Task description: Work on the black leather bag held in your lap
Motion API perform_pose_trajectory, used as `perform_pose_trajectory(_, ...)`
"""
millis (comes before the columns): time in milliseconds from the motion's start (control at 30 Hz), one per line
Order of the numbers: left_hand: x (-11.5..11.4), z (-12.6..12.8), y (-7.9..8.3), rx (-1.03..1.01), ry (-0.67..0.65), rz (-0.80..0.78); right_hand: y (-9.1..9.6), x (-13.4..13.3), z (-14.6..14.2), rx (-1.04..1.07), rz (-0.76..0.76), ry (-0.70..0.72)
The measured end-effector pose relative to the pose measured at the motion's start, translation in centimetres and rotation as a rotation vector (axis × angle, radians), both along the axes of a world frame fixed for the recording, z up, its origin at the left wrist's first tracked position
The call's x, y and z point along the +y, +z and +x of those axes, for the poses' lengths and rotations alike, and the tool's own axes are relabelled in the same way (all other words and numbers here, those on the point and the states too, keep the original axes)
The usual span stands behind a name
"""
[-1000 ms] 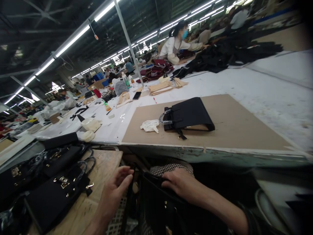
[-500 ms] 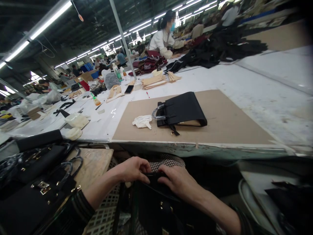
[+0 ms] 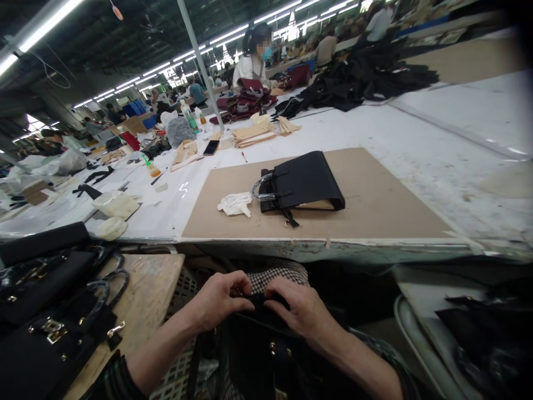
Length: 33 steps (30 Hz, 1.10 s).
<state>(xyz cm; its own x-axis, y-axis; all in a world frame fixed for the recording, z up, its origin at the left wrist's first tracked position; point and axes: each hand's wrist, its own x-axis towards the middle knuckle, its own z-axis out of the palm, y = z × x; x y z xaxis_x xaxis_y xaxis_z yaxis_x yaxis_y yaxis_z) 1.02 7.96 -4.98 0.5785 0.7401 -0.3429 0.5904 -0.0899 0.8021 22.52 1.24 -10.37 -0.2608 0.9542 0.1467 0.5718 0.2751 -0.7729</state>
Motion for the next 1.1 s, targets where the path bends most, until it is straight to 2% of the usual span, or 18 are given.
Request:
perform_pose_trajectory(267,0.3,0.4,-0.1,0.033,-0.008,0.003,0.4,0.1,0.0,-0.068,-0.048,-0.001)
perform_pose_trajectory(500,0.4,0.6,-0.1,0.005,-0.005,-0.04,0.2,0.2,-0.1,-0.015,-0.05,0.015)
perform_pose_trajectory(667,0.5,0.6,-0.4,0.006,-0.007,-0.031,-0.2,0.2,-0.3,0.004,-0.053,-0.018)
perform_pose_trajectory(867,0.3,0.5,-0.2,0.006,0.012,-0.068,0.3,0.3,-0.4,0.081,-0.099,-0.06)
perform_pose_trajectory(1100,0.2,0.9,-0.2,0.064,-0.085,0.028,0.8,0.6,-0.5,0.212,-0.174,-0.062)
